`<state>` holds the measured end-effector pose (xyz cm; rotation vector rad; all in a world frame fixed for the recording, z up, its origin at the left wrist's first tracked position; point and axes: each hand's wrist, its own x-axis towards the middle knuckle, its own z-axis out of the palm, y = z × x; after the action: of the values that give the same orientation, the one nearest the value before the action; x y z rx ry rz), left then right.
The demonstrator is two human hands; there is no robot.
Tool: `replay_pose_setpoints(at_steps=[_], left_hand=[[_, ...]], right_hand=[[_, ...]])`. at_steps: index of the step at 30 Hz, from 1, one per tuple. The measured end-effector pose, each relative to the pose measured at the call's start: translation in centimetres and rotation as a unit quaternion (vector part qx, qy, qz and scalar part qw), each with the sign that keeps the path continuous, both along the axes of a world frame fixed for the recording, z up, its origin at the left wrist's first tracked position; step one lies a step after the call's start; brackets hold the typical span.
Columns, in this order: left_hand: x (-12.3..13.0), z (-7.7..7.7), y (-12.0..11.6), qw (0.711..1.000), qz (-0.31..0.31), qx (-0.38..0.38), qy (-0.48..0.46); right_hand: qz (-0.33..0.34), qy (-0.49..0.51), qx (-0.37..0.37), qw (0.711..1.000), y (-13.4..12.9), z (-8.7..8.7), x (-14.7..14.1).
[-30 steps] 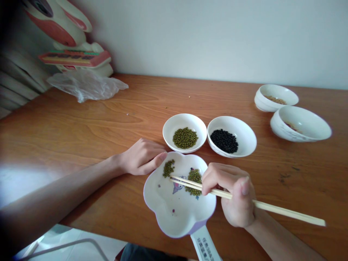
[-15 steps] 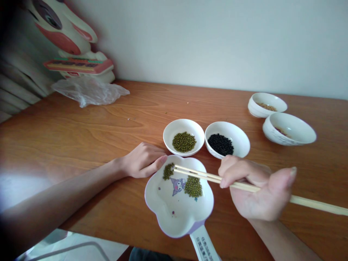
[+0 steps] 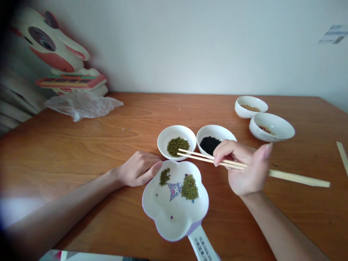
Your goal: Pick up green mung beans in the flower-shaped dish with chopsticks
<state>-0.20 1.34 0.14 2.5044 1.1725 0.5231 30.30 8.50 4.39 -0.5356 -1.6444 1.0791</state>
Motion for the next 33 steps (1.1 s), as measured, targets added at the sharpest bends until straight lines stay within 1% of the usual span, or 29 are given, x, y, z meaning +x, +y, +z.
replay_pose_setpoints(at_steps=[2,4,7,10,12,18,24,28,33], left_hand=[[0.0,0.0,0.0,1.000,-0.004,-0.006,-0.001],[0.0,0.0,0.0,1.000,-0.011,-0.012,-0.006],[0.0,-0.1,0.0,1.000,-0.014,-0.017,-0.014],[0.0,-0.1,0.0,1.000,-0.010,-0.019,-0.015],[-0.1,-0.1,0.0,1.000,-0.009,-0.018,-0.014],[-0.1,-0.2,0.0,1.000,0.001,-0.023,-0.005],[-0.2,-0.3,0.0,1.000,-0.004,0.001,-0.003],[-0.2,-0.3,0.0,1.000,0.001,-0.004,0.004],[-0.2,-0.2,0.0,1.000,-0.002,-0.001,0.005]], right_hand=[[0.042,-0.001,-0.022,0.999,0.0,0.5,0.5],[0.102,-0.019,-0.059,0.993,0.0,1.0,0.8],[0.189,-0.098,-0.096,0.972,0.1,1.5,0.9],[0.235,-0.180,-0.086,0.951,0.0,1.5,1.0],[0.248,-0.202,-0.070,0.945,-0.2,1.5,1.1],[0.269,-0.225,-0.036,0.936,-0.4,1.5,1.1],[0.266,-0.228,-0.015,0.936,-0.7,1.5,0.8],[0.272,-0.224,0.008,0.936,-1.0,1.9,0.4],[0.260,-0.225,-0.004,0.939,-1.1,2.2,0.6]])
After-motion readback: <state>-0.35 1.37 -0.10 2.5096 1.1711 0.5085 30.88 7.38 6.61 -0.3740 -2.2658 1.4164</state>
